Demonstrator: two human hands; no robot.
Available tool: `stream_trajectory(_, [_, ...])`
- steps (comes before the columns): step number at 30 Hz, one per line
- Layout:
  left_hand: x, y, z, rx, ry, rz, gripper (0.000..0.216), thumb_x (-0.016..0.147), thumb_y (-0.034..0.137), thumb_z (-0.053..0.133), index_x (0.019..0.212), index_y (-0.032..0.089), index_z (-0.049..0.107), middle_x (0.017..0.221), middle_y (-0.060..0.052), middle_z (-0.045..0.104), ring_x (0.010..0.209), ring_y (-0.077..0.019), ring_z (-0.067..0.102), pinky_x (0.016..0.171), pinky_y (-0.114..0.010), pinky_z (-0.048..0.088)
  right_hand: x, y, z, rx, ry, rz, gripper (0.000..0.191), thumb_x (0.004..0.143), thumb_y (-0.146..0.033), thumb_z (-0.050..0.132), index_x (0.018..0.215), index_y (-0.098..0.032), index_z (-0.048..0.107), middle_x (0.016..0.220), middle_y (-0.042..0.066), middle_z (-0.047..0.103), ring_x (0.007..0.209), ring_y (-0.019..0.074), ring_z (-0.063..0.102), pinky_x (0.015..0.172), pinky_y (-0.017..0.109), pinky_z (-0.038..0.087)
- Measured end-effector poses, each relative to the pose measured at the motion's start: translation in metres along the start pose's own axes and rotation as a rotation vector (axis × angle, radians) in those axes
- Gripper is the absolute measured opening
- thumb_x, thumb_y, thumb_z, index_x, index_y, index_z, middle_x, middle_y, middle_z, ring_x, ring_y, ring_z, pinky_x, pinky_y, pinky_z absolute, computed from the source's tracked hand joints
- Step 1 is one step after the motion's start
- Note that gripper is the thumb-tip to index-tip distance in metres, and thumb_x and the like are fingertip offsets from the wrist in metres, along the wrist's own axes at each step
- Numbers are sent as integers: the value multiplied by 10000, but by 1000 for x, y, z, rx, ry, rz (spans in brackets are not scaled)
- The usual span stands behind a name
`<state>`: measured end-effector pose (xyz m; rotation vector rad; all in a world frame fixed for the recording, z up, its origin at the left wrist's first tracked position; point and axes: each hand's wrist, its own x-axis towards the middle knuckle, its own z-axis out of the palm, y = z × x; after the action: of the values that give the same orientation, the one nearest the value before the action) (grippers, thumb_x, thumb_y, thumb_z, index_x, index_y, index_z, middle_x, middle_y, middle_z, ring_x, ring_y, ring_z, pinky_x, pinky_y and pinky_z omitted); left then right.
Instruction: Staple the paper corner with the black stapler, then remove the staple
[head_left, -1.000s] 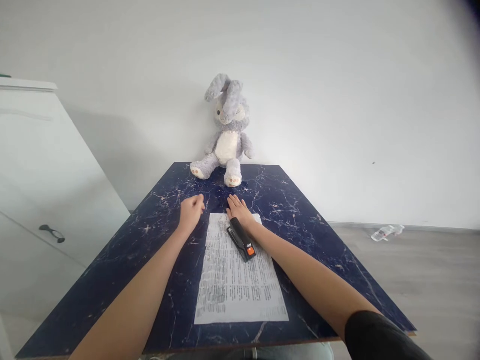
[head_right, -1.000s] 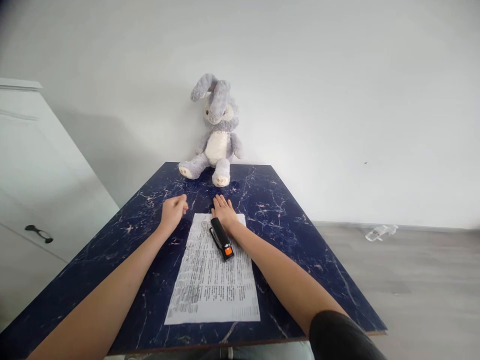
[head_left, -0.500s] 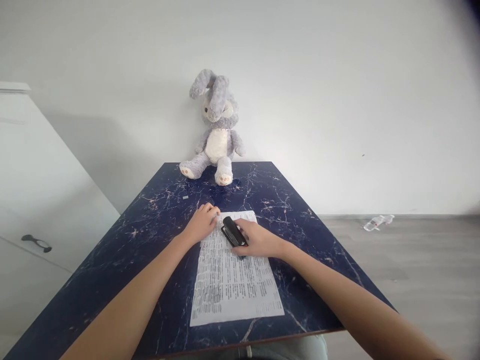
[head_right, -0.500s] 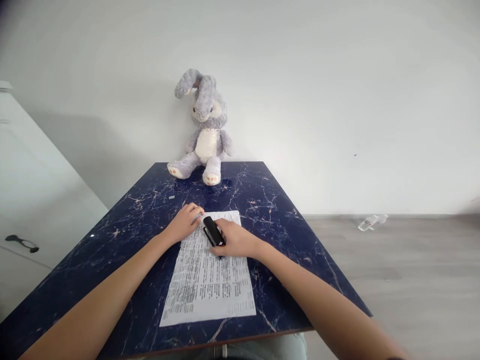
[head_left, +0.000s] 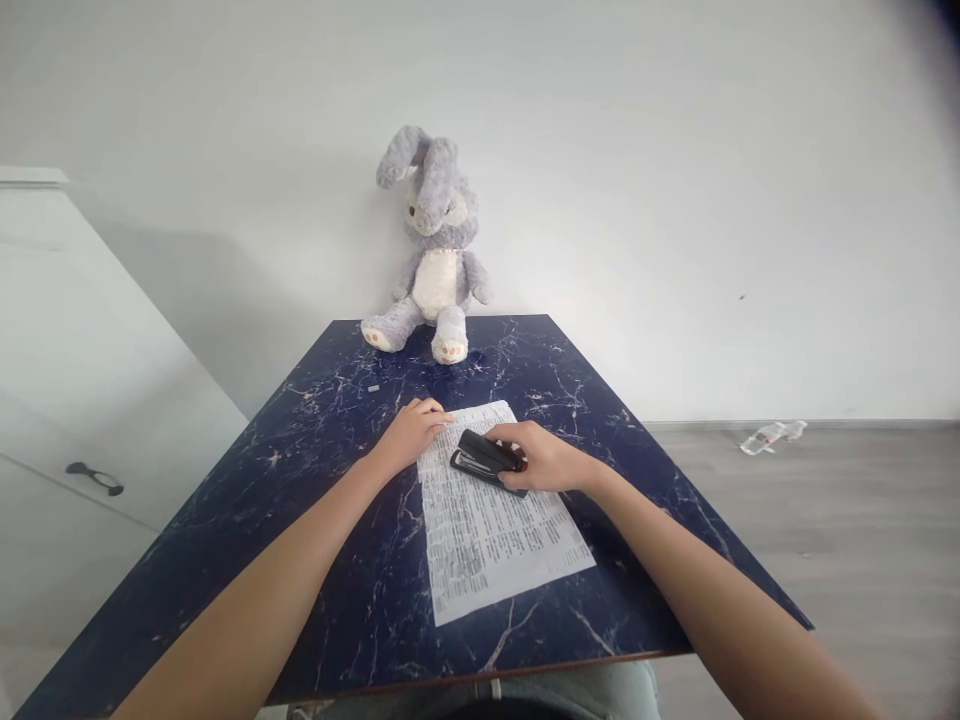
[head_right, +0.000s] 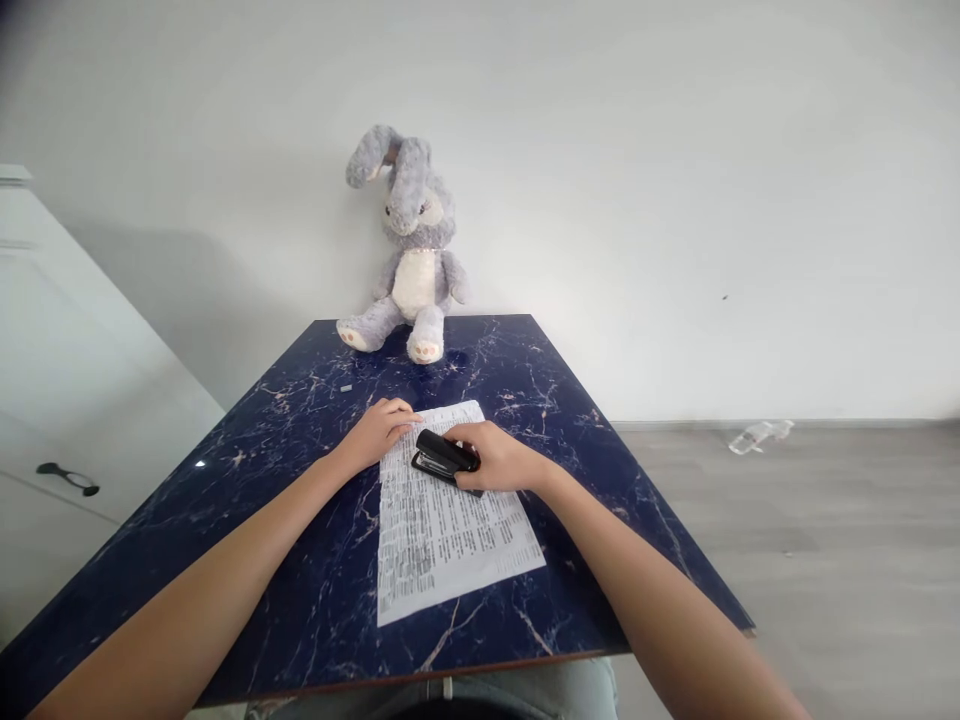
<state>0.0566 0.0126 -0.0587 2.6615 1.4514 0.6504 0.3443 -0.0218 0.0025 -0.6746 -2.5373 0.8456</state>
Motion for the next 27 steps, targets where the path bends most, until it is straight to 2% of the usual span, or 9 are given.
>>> stream_trajectory(4, [1, -3, 0, 11, -35, 45, 331, 999, 169, 524, 1172, 329, 756, 1231, -31, 702, 1115, -244, 570, 987, -421, 384, -1, 3, -1, 53, -23, 28, 303, 786, -182, 721, 1085, -168, 676, 927, 18, 664, 735, 138, 557, 657, 267, 449])
stream_trajectory(9, [4, -11, 2, -81, -85, 61, 429, 979, 115, 468, 1178, 355, 762, 1287, -24, 707, 1159, -242, 600, 1035, -434, 366, -6, 8, -15, 338, -244, 82, 623, 787, -334, 827, 1361, -227, 610, 1263, 90, 649, 946, 190, 631, 731, 290, 544])
stream_trajectory(12, [4, -11, 4, -160, -70, 48, 411, 967, 119, 479, 1144, 336, 779, 1276, -41, 716, 1187, -248, 608, 1059, -447, 374, -6, 8, -18, 403, -275, 109, 712, 772, -316, 852, 1421, -234, 568, 1284, 101, 642, 953, 191, 640, 755, 299, 561])
stream_trajectory(16, [3, -9, 4, -276, -8, 23, 359, 968, 161, 492, 1097, 313, 791, 1239, -47, 733, 1176, -249, 636, 1058, -428, 416, -4, 7, -10, 448, -269, 119, 731, 783, -283, 850, 1445, -236, 542, 1311, 109, 633, 953, 192, 637, 775, 316, 567])
stream_trajectory(20, [1, -9, 1, -449, 36, -145, 375, 998, 229, 414, 1220, 234, 717, 1204, -68, 755, 1157, -244, 669, 1033, -401, 465, -5, 9, -7, 502, -288, 138, 699, 831, -275, 811, 1463, -251, 514, 1345, 107, 614, 986, 198, 641, 830, 346, 568])
stream_trajectory(23, [0, -11, -1, -553, 51, -213, 365, 1003, 262, 383, 1200, 199, 684, 1121, -72, 782, 1121, -243, 691, 1023, -407, 474, -6, 10, -8, 434, -289, 122, 690, 842, -306, 809, 1462, -250, 512, 1315, 98, 624, 946, 187, 627, 796, 325, 548])
stream_trajectory(25, [0, -12, -1, -572, 53, -214, 350, 995, 264, 383, 1155, 192, 685, 1107, -78, 785, 1117, -246, 693, 1027, -414, 472, -4, 8, -6, 350, -243, 102, 646, 865, -356, 789, 1445, -251, 525, 1301, 93, 622, 903, 178, 603, 761, 315, 527])
stream_trajectory(27, [0, -12, -1, -579, 50, -219, 344, 990, 268, 385, 1147, 192, 682, 1109, -83, 783, 1108, -250, 695, 1036, -426, 469, -2, 4, 2, 244, -139, 71, 579, 887, -405, 760, 1404, -247, 552, 1289, 92, 614, 940, 200, 586, 803, 342, 517])
